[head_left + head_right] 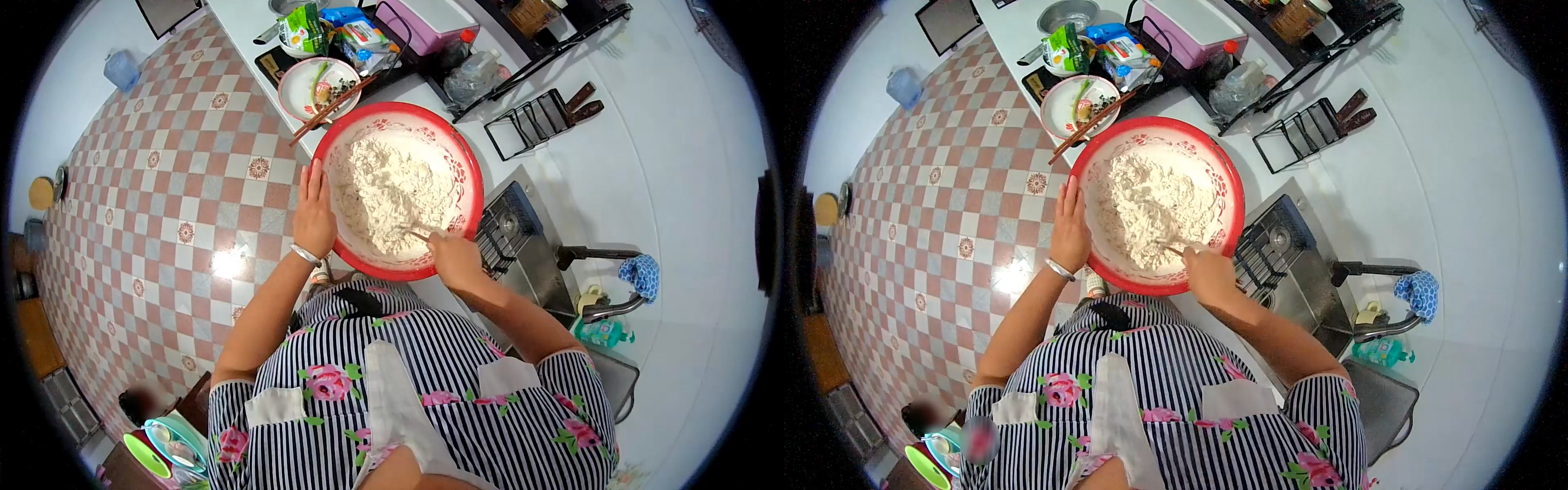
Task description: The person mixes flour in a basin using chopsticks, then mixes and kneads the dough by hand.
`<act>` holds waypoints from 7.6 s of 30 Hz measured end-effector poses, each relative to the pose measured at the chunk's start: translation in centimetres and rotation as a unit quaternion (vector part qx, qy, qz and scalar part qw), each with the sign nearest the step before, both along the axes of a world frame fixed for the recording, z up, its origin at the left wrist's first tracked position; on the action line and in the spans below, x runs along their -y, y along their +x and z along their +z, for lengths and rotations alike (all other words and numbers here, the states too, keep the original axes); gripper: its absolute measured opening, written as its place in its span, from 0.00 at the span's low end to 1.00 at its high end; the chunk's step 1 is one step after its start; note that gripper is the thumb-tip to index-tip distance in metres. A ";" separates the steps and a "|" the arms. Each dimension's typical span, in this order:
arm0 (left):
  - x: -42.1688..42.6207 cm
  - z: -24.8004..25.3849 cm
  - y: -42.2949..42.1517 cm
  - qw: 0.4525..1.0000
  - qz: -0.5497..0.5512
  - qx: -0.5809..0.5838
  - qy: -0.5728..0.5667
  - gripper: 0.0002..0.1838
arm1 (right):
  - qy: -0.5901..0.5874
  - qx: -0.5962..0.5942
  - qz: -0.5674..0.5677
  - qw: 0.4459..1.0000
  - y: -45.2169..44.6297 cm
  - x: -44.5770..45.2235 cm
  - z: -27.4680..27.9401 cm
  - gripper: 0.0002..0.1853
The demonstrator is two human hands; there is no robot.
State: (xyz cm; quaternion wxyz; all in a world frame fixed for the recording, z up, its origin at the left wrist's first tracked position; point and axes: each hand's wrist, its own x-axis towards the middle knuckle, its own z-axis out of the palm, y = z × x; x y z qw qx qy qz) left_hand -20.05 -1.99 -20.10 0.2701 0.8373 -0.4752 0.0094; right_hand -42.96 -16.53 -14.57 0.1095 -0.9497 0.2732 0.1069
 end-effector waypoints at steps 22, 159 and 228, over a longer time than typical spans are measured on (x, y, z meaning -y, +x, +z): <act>2.1 5.2 -7.6 0.626 0.010 -0.776 0.079 0.18 | 0.625 0.210 -0.291 0.693 7.4 -0.9 -6.9 0.20; 2.2 2.6 -8.9 0.947 -0.063 -0.300 0.099 0.19 | 0.288 0.398 -0.459 0.740 11.5 6.0 -13.9 0.29; 8.7 2.4 17.3 0.978 0.115 0.091 0.150 0.25 | 0.191 0.283 -0.307 0.888 6.4 8.0 -14.6 0.18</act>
